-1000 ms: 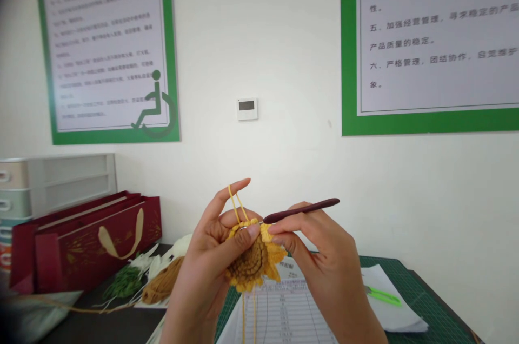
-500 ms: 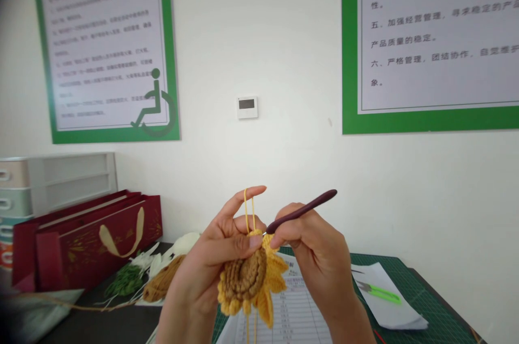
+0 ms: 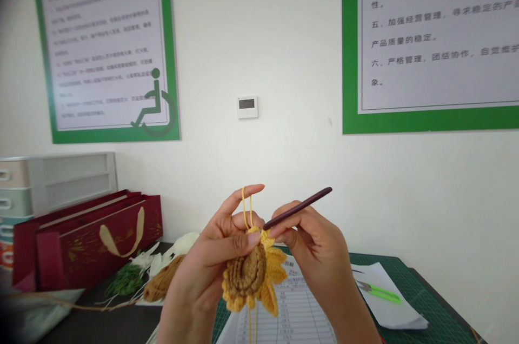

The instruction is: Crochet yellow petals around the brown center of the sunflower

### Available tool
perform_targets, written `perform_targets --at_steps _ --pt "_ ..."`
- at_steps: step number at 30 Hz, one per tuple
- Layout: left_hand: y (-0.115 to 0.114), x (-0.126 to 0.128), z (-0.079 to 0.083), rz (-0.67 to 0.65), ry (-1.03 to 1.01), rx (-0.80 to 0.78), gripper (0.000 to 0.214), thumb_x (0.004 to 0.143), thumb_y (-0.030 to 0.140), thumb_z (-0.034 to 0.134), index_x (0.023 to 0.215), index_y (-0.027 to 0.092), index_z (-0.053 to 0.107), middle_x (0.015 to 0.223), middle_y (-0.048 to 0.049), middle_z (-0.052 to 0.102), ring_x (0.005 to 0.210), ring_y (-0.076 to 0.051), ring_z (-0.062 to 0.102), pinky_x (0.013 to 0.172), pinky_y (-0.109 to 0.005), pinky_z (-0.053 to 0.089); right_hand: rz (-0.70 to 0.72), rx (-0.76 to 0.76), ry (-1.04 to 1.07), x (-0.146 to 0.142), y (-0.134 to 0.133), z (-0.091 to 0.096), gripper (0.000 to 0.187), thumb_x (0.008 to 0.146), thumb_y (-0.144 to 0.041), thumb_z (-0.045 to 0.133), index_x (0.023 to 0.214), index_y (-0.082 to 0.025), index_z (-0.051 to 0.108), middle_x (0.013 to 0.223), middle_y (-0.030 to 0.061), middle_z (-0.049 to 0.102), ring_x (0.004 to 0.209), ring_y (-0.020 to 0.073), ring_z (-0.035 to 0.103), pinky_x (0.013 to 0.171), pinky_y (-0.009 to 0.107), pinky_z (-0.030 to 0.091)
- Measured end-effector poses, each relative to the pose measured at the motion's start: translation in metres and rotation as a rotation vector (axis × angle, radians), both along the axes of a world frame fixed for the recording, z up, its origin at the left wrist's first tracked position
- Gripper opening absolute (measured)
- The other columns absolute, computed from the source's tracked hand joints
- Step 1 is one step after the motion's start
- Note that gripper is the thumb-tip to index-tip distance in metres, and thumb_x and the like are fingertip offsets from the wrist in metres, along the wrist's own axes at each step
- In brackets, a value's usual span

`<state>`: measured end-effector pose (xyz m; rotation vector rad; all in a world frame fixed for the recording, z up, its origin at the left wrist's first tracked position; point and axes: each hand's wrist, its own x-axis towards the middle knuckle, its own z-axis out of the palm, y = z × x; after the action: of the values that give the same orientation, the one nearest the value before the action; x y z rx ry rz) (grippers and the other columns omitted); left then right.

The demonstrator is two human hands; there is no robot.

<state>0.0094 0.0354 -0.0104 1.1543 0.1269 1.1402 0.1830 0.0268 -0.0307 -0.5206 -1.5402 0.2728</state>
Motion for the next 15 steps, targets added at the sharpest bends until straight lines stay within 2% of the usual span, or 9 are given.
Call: perform_targets --at_steps 6,12,15 --pt "0.0004 -0.0011 0.0026 0.031 0.035 0.019 0.066 0.070 0.008 0.090 0.131 0.022 0.068 0.074 -0.0002 0.073 0.055 -0.010 0.061 0.056 -0.020 0.047 0.119 -0.143 0.073 0.0001 0.0030 0.0025 0.006 0.087 -0.027 0.077 0.084 -0.026 0.073 0.081 0.0002 0.071 0.073 0.0154 0.067 0.066 0.023 0.054" --pt "0.0002 0.0026 0.0036 0.021 0.047 0.023 0.064 0.069 0.009 0.090 0.129 0.021 0.070 0.073 -0.0015 0.073 0.055 -0.010 0.057 0.054 -0.020 0.043 0.184 -0.148 0.111 0.0007 0.0030 0.0015 0.016 0.087 -0.022 0.077 0.074 -0.025 0.068 0.078 -0.0009 0.066 0.076 0.0152 0.062 0.068 0.025 0.051" --pt "0.0018 0.0047 0.0021 0.024 0.030 0.020 0.065 0.067 0.008 0.092 0.128 0.019 0.069 0.072 -0.0007 0.072 0.053 -0.009 0.055 0.053 -0.019 0.043 0.225 -0.168 0.211 -0.0053 0.0059 -0.0015 0.019 0.085 -0.022 0.079 0.072 -0.024 0.065 0.077 -0.0015 0.065 0.075 0.0149 0.061 0.067 0.025 0.049"
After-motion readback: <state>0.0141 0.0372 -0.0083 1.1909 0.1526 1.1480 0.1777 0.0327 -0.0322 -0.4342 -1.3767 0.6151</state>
